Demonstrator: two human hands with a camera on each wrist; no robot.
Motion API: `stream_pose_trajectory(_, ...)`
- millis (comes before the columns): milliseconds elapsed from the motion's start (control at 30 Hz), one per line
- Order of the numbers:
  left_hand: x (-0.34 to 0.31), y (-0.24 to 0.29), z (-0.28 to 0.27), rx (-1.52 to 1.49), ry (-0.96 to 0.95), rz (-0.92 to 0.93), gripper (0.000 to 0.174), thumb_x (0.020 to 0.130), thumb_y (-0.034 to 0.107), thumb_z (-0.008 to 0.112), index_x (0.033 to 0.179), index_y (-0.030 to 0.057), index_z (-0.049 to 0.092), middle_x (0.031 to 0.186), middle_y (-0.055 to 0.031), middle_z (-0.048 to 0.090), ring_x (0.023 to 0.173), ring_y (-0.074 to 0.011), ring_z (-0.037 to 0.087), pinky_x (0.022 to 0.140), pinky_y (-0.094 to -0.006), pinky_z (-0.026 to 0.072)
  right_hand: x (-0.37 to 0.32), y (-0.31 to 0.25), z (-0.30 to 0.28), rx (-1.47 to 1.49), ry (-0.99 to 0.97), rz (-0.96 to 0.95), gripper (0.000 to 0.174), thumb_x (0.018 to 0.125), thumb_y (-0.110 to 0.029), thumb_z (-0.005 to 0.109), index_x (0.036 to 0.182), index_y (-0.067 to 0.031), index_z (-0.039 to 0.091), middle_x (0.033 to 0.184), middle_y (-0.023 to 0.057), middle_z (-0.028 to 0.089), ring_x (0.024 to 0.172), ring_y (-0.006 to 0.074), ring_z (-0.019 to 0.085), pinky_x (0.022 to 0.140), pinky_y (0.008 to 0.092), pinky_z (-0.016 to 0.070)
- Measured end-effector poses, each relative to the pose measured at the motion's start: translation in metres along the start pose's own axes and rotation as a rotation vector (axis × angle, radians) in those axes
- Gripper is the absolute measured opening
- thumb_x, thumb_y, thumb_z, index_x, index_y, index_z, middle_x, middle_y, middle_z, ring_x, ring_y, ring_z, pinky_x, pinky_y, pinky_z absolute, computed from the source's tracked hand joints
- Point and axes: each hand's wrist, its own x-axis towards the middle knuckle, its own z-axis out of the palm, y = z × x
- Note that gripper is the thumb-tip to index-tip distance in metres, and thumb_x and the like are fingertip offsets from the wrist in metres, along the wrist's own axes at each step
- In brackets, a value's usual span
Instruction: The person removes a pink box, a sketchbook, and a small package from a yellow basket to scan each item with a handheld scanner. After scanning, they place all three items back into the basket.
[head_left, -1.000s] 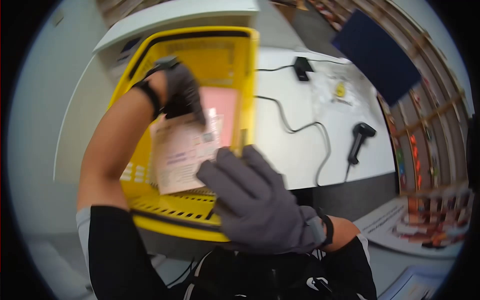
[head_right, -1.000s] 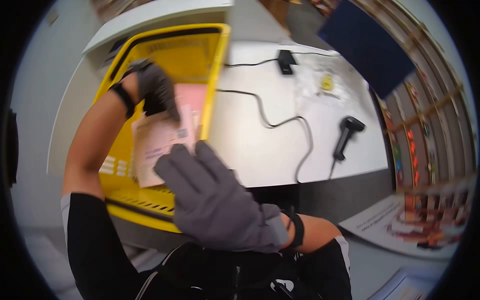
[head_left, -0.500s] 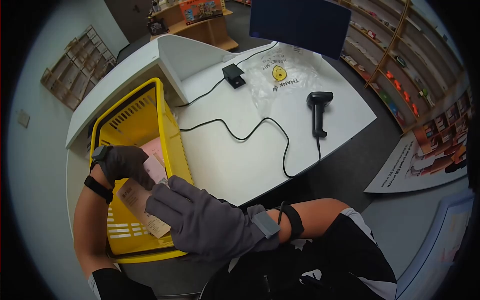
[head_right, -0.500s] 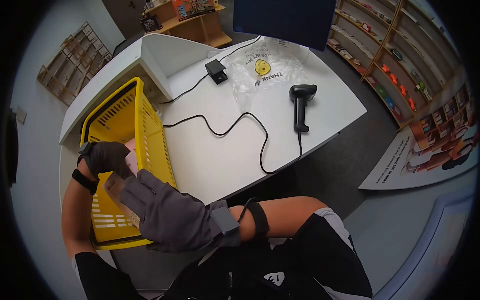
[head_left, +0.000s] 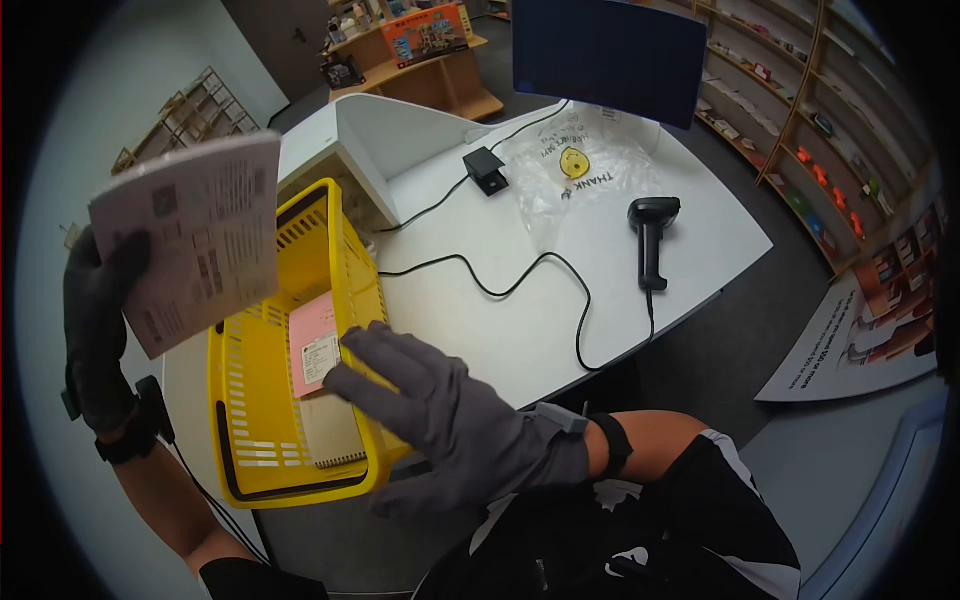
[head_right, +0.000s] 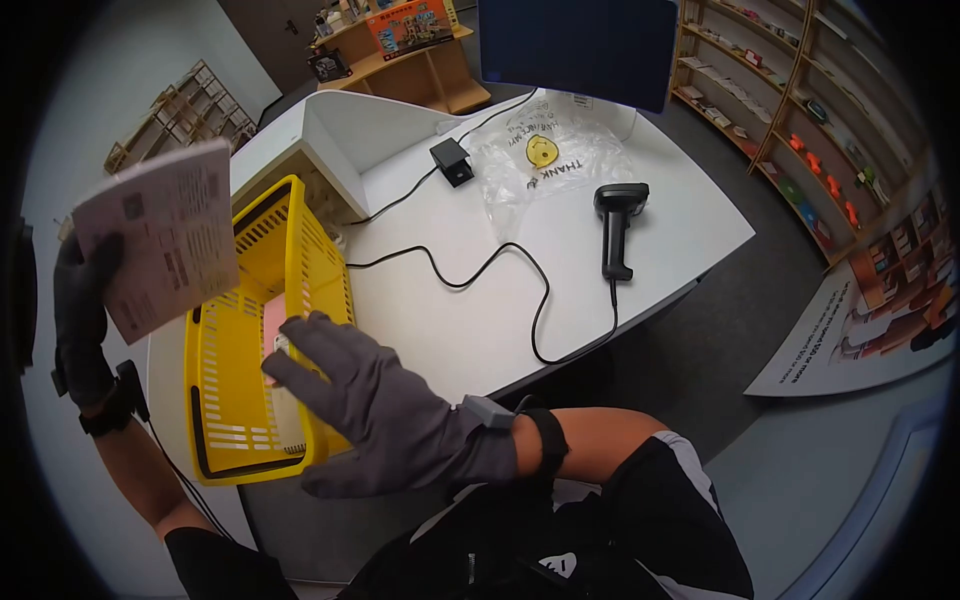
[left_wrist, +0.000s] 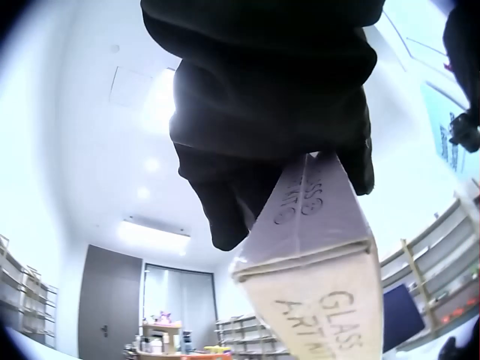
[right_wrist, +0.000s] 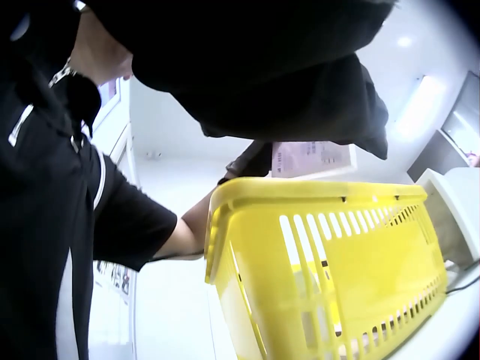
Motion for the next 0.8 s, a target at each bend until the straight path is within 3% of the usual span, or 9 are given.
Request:
stream_pose_trajectory(100, 0.007, 0.037, 0.017, -0.111, 0.069, 0.012, 0.058, 0.103, 0.044, 0.075, 0.136, -0.0022, 0.065, 0.107, -0.0107, 0.077, 0.09, -0.0174, 0.076, 0.081, -0.032, 0.0618, -0.003, 0.002, -0.031, 0.185, 0.1, 0.132, 0.106, 0.084, -0.041, 0.089, 0.167, -0.0011, 0.037, 0.167, 0.0317, 0.041, 0.159, 0.0462, 0.038, 0.129, 0.0538, 0.0322)
stream_pose_trajectory(167, 0.004, 0.071, 0.064, -0.366, 0.06, 0.057, 0.054, 0.1, 0.043, 0.075, 0.127, -0.0043, 0.071, 0.105, -0.0145, 0.079, 0.084, -0.0222, 0.078, 0.084, -0.0346, 0.0631, -0.005, 0.001, -0.055, 0.439, 0.199, 0.477, 0.105, 0.087, -0.037, 0.089, 0.168, 0.0011, 0.035, 0.167, 0.0267, 0.044, 0.156, 0.0363, 0.044, 0.13, 0.0461, 0.0331)
stream_pose_trajectory(233, 0.006, 0.092, 0.103, -0.406, -0.154, 0.108, 0.054, 0.099, 0.041, 0.076, 0.127, -0.0054, 0.071, 0.103, -0.0141, 0.079, 0.086, -0.0216, 0.078, 0.084, -0.034, 0.063, -0.016, 0.015, -0.068, 0.568, 0.4, 0.462, 0.1, 0.089, -0.037, 0.089, 0.165, 0.0037, 0.037, 0.16, 0.0208, 0.053, 0.149, 0.0307, 0.052, 0.128, 0.0428, 0.0375)
stream_pose_trajectory(267, 0.01, 0.099, 0.124, -0.404, -0.267, 0.077, 0.056, 0.098, 0.042, 0.077, 0.127, -0.0057, 0.071, 0.103, -0.0142, 0.079, 0.087, -0.0208, 0.078, 0.084, -0.0337, 0.0628, -0.024, 0.021, -0.079, 0.562, 0.394, 0.465, 0.1, 0.089, -0.037, 0.089, 0.165, 0.0037, 0.037, 0.16, 0.0208, 0.053, 0.149, 0.0307, 0.052, 0.128, 0.0428, 0.0375)
stream_pose_trajectory(333, 0.015, 0.109, 0.166, -0.415, -0.473, 0.055, 0.06, 0.095, 0.045, 0.081, 0.126, -0.0062, 0.074, 0.104, -0.0146, 0.079, 0.087, -0.0199, 0.078, 0.086, -0.033, 0.0623, -0.041, 0.029, -0.101, 1.015, 0.478, 0.538, 0.084, 0.1, -0.033, 0.08, 0.162, 0.0053, 0.039, 0.155, 0.0172, 0.057, 0.143, 0.0276, 0.057, 0.126, 0.0425, 0.042)
stream_pose_trajectory(367, 0.017, 0.112, 0.185, -0.428, -0.568, 0.067, 0.062, 0.093, 0.047, 0.083, 0.125, -0.0063, 0.075, 0.105, -0.0149, 0.08, 0.088, -0.0197, 0.077, 0.087, -0.0327, 0.0621, -0.048, 0.032, -0.105, 1.005, 0.481, 0.544, 0.084, 0.1, -0.033, 0.08, 0.162, 0.0053, 0.039, 0.155, 0.0172, 0.057, 0.143, 0.0276, 0.057, 0.126, 0.0425, 0.042)
stream_pose_trajectory(467, 0.021, 0.112, 0.222, -0.357, -0.656, 0.068, 0.066, 0.09, 0.05, 0.084, 0.125, -0.0058, 0.077, 0.107, -0.0147, 0.08, 0.09, -0.02, 0.077, 0.089, -0.0334, 0.0611, -0.065, 0.038, -0.114, 1.064, 0.726, 0.804, 0.052, 0.109, -0.026, 0.069, 0.15, 0.0014, 0.053, 0.135, 0.0118, 0.066, 0.127, 0.0216, 0.064, 0.115, 0.04, 0.0509)
stream_pose_trajectory(733, 0.026, 0.099, 0.211, 0.185, -0.919, 0.09, 0.074, 0.088, 0.061, 0.083, 0.125, -0.003, 0.079, 0.104, -0.0125, 0.081, 0.095, -0.0208, 0.075, 0.087, -0.0356, 0.0585, -0.085, 0.069, -0.075, 1.409, 0.818, 0.743, 0.046, 0.114, -0.034, 0.062, 0.148, -0.0047, 0.056, 0.138, 0.0067, 0.067, 0.127, 0.0181, 0.066, 0.114, 0.0369, 0.0519)
stream_pose_trajectory(800, 0.026, 0.092, 0.213, 0.302, -0.94, 0.109, 0.075, 0.088, 0.062, 0.082, 0.125, -0.0024, 0.079, 0.103, -0.0122, 0.081, 0.095, -0.0209, 0.074, 0.086, -0.0357, 0.0581, -0.09, 0.075, -0.071, 1.359, 0.818, 0.706, 0.046, 0.114, -0.035, 0.06, 0.15, -0.0057, 0.056, 0.138, 0.0065, 0.068, 0.128, 0.0181, 0.065, 0.114, 0.0373, 0.0514)
